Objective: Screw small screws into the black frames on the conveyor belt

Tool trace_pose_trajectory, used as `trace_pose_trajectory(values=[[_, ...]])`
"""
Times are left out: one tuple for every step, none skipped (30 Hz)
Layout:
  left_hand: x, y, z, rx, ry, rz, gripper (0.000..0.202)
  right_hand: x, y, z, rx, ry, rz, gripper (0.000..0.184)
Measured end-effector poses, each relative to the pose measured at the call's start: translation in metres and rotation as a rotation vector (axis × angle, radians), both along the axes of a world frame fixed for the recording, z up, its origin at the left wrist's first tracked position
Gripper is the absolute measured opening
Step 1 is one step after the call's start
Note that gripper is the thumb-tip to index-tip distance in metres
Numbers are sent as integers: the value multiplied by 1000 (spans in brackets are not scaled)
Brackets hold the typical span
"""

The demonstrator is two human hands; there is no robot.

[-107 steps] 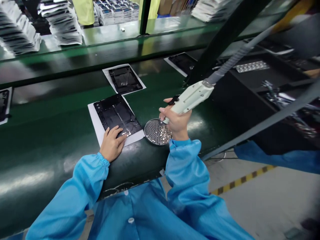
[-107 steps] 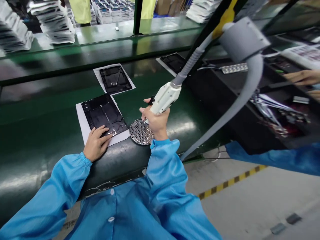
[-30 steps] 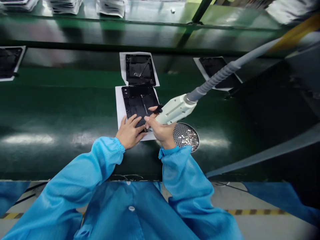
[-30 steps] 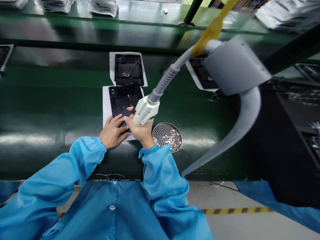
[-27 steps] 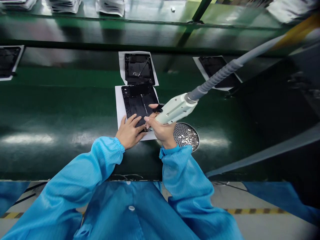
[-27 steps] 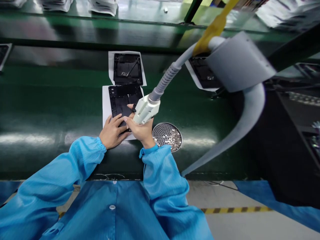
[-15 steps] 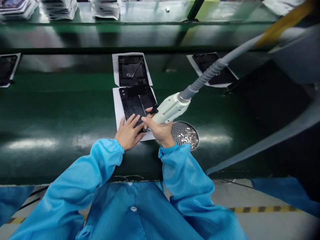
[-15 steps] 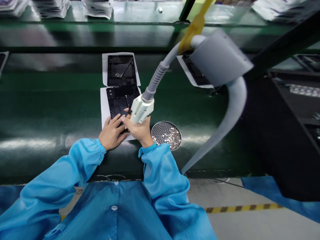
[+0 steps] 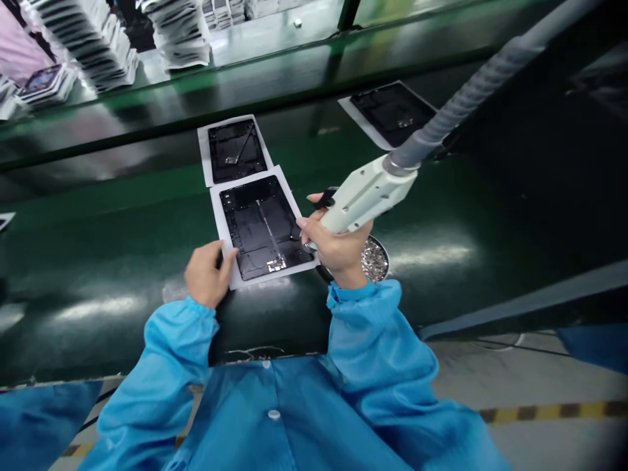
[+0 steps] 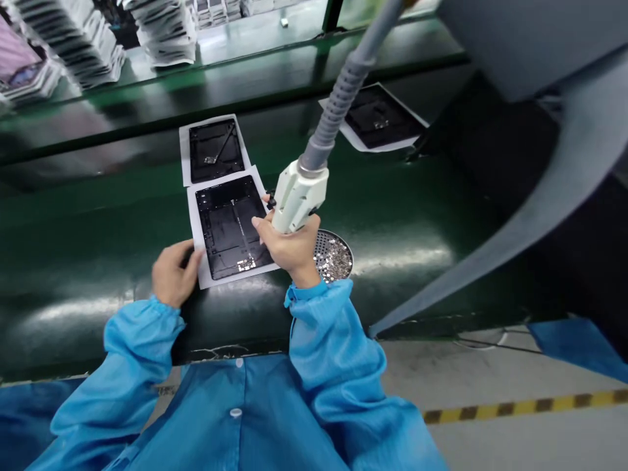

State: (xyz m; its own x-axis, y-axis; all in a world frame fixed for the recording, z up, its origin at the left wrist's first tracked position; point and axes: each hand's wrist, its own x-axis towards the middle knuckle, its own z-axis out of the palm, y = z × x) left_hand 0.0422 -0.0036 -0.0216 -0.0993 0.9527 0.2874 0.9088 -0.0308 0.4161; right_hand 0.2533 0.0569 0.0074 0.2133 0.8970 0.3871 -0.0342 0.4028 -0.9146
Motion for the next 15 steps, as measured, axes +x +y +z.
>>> trace_pose_trajectory(values=[[-5, 2, 5, -41, -27, 166, 43, 0, 0, 0, -3, -4, -13, 18], [-8, 4, 9, -114, -35, 284, 45, 0, 0, 1, -3, -8, -19, 18], [-9, 6, 13, -203, -30, 346, 46, -1, 1, 1, 0, -11, -21, 18], [-8, 7, 16, -287, -21, 356, 46, -1, 1, 2, 3, -16, -20, 18], [-6, 8, 17, -355, -15, 330, 45, -1, 1, 2, 3, -23, -17, 18], [-2, 9, 18, -399, -13, 292, 44, -1, 1, 2, 1, -32, -15, 18], [1, 10, 17, -418, -17, 250, 42, 0, 1, 3, -6, -42, -16, 17], [5, 10, 15, -420, -25, 210, 41, 0, 0, 3, -14, -49, -19, 16], [7, 10, 13, -410, -44, 175, 41, 0, 0, 3, -21, -55, -24, 15], [7, 9, 11, -388, -81, 144, 40, 1, -1, 3, -25, -58, -28, 14], [6, 9, 9, -356, -143, 121, 37, 1, -1, 3, -27, -57, -34, 13], [3, 9, 7, -311, -231, 108, 35, 1, -2, 3, -29, -54, -38, 12], [-2, 8, 6, -247, -334, 116, 32, 2, -3, 3, -33, -50, -41, 12], [-9, 9, 5, -167, -436, 143, 30, 1, -3, 2, -38, -46, -42, 11], [-17, 10, 6, -77, -528, 184, 29, 1, -3, 2, -44, -42, -41, 11]])
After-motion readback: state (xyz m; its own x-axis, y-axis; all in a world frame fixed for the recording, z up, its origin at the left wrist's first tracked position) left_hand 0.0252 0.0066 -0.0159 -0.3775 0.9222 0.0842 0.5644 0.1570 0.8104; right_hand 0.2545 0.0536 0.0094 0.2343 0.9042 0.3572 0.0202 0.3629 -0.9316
